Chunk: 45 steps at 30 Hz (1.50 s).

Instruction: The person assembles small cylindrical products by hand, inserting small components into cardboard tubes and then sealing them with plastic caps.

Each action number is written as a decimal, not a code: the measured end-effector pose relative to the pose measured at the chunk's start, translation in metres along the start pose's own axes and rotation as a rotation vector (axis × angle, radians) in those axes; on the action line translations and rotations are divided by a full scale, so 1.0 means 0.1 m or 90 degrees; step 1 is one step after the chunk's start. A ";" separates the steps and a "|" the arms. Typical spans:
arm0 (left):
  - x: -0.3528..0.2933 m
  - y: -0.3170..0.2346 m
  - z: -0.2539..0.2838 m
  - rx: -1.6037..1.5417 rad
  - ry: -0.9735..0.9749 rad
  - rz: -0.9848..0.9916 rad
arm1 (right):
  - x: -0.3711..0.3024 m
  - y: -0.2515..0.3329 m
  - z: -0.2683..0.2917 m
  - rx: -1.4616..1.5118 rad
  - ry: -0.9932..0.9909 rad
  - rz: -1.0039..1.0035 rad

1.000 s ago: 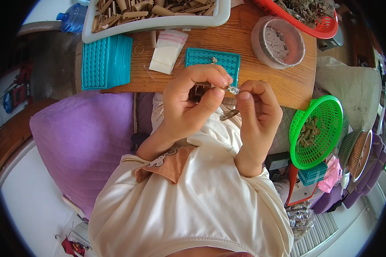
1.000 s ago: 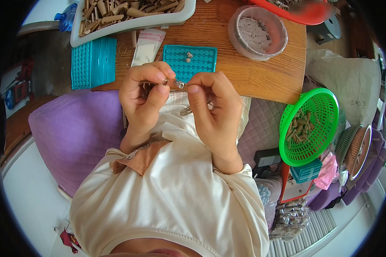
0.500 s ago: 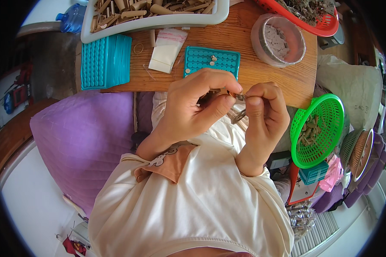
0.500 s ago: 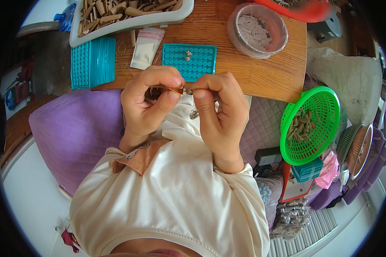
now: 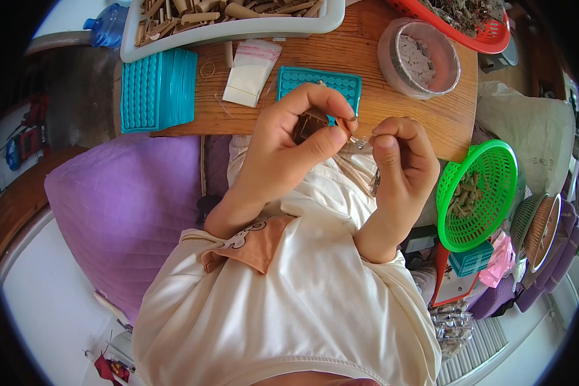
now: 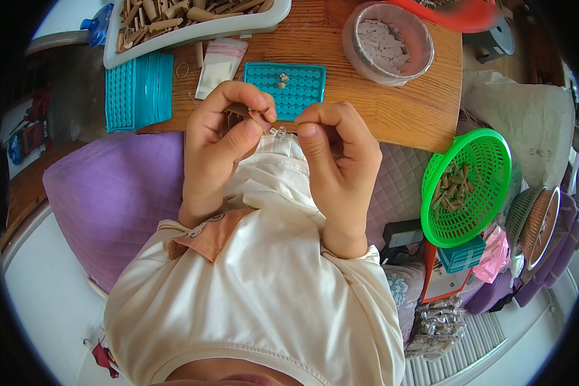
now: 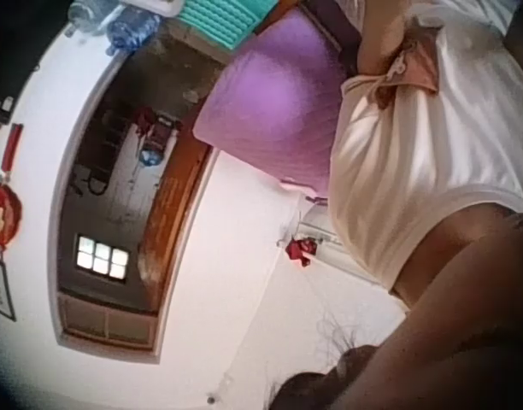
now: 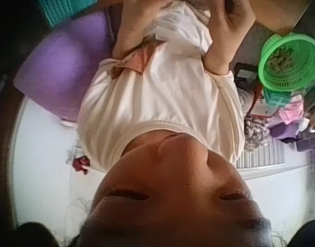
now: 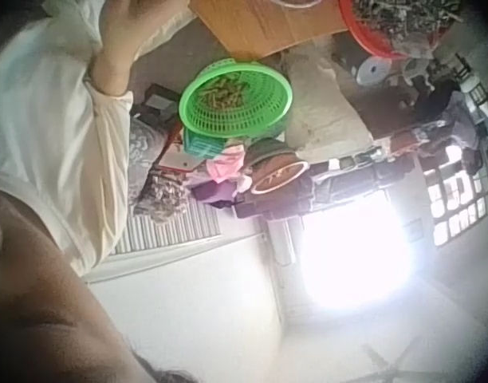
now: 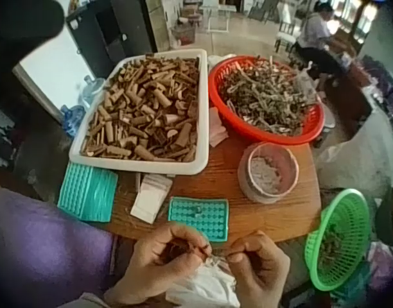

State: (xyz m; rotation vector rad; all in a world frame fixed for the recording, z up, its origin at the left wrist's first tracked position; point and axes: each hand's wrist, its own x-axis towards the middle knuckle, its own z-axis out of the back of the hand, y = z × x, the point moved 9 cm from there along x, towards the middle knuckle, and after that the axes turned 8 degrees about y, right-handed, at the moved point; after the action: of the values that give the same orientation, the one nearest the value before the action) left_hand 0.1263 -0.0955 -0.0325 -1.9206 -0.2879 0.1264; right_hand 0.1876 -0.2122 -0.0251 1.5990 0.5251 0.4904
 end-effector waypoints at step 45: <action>0.03 0.23 0.07 0.009 -0.021 0.041 | 0.02 0.04 0.02 -0.216 -0.056 0.166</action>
State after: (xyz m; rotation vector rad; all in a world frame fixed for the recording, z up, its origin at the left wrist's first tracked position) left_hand 0.1305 -0.0966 -0.0566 -1.9153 -0.2472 0.2032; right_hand 0.1905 -0.2125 -0.0212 1.3584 0.1553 0.6635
